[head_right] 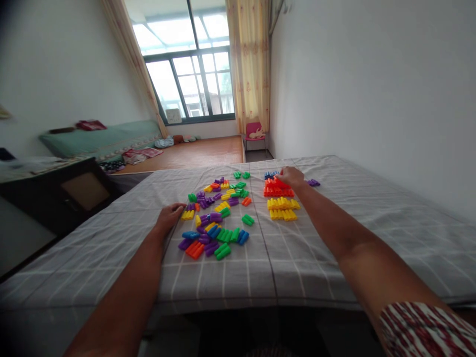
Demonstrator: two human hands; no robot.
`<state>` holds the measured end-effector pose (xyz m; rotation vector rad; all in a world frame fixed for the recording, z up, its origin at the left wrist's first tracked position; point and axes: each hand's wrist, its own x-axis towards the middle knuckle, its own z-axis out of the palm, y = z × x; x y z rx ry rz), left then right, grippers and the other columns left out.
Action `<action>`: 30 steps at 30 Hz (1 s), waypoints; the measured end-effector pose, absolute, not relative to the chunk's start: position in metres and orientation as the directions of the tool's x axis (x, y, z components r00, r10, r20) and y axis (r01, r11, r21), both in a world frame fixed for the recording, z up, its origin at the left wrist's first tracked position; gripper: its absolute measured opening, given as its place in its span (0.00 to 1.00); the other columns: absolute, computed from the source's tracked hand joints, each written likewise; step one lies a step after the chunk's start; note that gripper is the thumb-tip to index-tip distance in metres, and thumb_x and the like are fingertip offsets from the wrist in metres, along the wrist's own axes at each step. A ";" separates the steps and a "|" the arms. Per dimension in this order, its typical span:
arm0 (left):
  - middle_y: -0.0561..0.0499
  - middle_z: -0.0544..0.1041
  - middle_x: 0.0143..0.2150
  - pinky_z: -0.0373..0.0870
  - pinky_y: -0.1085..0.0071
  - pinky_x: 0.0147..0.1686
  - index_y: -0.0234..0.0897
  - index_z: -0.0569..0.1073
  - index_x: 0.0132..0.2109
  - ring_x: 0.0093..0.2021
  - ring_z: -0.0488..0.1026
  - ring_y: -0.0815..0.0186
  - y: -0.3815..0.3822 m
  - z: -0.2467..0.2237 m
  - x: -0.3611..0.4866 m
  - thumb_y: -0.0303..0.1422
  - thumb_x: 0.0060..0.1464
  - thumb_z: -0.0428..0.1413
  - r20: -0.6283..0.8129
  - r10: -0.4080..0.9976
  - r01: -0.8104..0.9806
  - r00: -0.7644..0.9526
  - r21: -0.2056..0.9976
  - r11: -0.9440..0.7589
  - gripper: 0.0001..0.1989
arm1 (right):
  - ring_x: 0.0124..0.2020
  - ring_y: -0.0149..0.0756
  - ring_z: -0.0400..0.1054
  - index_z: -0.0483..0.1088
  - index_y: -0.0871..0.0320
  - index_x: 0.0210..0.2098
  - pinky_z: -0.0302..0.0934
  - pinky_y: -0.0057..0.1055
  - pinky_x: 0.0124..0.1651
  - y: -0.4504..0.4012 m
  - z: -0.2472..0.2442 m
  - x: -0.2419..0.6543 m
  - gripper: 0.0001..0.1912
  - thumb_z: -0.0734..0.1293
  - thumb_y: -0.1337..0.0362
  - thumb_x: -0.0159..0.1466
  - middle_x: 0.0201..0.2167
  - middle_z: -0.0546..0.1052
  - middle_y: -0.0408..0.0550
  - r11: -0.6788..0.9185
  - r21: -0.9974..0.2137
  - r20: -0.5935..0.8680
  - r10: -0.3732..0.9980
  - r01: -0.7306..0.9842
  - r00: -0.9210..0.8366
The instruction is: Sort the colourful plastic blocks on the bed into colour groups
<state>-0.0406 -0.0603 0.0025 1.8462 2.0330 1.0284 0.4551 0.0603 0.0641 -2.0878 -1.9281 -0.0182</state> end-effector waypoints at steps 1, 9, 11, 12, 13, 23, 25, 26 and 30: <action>0.49 0.81 0.39 0.69 0.73 0.39 0.36 0.80 0.43 0.40 0.76 0.62 -0.060 0.002 -0.041 0.39 0.51 0.49 0.293 0.937 0.793 -0.192 0.609 -0.028 0.19 | 0.39 0.42 0.72 0.76 0.55 0.39 0.60 0.30 0.34 0.059 0.064 0.453 0.23 0.65 0.45 0.56 0.36 0.79 0.51 -0.070 -0.194 0.197 0.974 0.979 0.109; 0.49 0.81 0.41 0.69 0.73 0.40 0.37 0.79 0.44 0.40 0.76 0.62 -0.055 -0.003 -0.044 0.39 0.52 0.49 0.274 0.943 0.799 -0.188 0.602 -0.016 0.19 | 0.41 0.42 0.71 0.76 0.55 0.40 0.59 0.31 0.36 0.054 0.074 0.453 0.26 0.62 0.41 0.58 0.39 0.79 0.53 -0.103 -0.156 0.166 0.978 0.982 0.129; 0.49 0.81 0.41 0.69 0.73 0.40 0.37 0.79 0.44 0.40 0.76 0.62 -0.055 -0.003 -0.044 0.39 0.52 0.49 0.275 0.943 0.798 -0.189 0.602 -0.016 0.19 | 0.41 0.42 0.71 0.75 0.56 0.40 0.59 0.31 0.36 0.052 0.079 0.450 0.26 0.61 0.41 0.59 0.39 0.79 0.52 -0.077 -0.172 0.211 0.971 0.982 0.113; 0.49 0.81 0.40 0.68 0.73 0.40 0.37 0.80 0.44 0.40 0.76 0.62 -0.055 -0.003 -0.043 0.39 0.52 0.49 0.276 0.942 0.798 -0.189 0.602 -0.016 0.19 | 0.40 0.41 0.71 0.75 0.56 0.41 0.59 0.30 0.36 0.050 0.082 0.445 0.25 0.60 0.43 0.60 0.39 0.79 0.52 -0.041 -0.178 0.248 0.965 0.983 0.085; 0.49 0.81 0.40 0.68 0.73 0.40 0.37 0.80 0.44 0.40 0.76 0.63 -0.055 -0.003 -0.042 0.39 0.52 0.49 0.277 0.942 0.799 -0.188 0.602 -0.017 0.19 | 0.40 0.40 0.71 0.75 0.56 0.41 0.59 0.30 0.37 0.047 0.083 0.439 0.24 0.60 0.45 0.62 0.39 0.79 0.52 0.020 -0.179 0.290 0.957 0.984 0.033; 0.49 0.81 0.39 0.68 0.74 0.36 0.36 0.80 0.44 0.38 0.76 0.64 -0.064 0.005 -0.032 0.35 0.53 0.49 0.259 0.945 0.813 -0.201 0.582 0.013 0.18 | 0.39 0.35 0.71 0.75 0.56 0.43 0.59 0.27 0.39 -0.004 0.061 0.301 0.12 0.63 0.63 0.63 0.41 0.79 0.47 0.673 -0.139 0.269 0.731 0.726 -0.627; 0.48 0.81 0.40 0.68 0.74 0.37 0.35 0.80 0.44 0.39 0.76 0.63 -0.066 0.005 -0.032 0.34 0.53 0.49 0.269 0.945 0.814 -0.186 0.581 -0.005 0.18 | 0.41 0.37 0.71 0.75 0.56 0.44 0.59 0.28 0.40 0.000 0.062 0.292 0.13 0.62 0.66 0.63 0.43 0.79 0.50 0.627 -0.086 0.264 0.764 0.774 -0.589; 0.48 0.81 0.40 0.68 0.73 0.38 0.35 0.80 0.44 0.40 0.75 0.63 -0.066 0.005 -0.032 0.34 0.53 0.49 0.273 0.945 0.814 -0.182 0.581 -0.011 0.18 | 0.41 0.38 0.72 0.76 0.56 0.44 0.60 0.28 0.40 0.004 0.063 0.293 0.13 0.62 0.66 0.63 0.43 0.79 0.50 0.585 -0.067 0.252 0.794 0.808 -0.553; 0.48 0.81 0.40 0.67 0.73 0.38 0.37 0.80 0.45 0.40 0.75 0.62 -0.065 0.004 -0.032 0.35 0.53 0.49 0.258 0.947 0.806 -0.193 0.592 0.003 0.18 | 0.34 0.37 0.72 0.79 0.55 0.33 0.61 0.27 0.36 0.021 0.066 0.315 0.09 0.69 0.71 0.54 0.34 0.80 0.46 0.543 -0.125 0.049 0.839 0.830 -0.542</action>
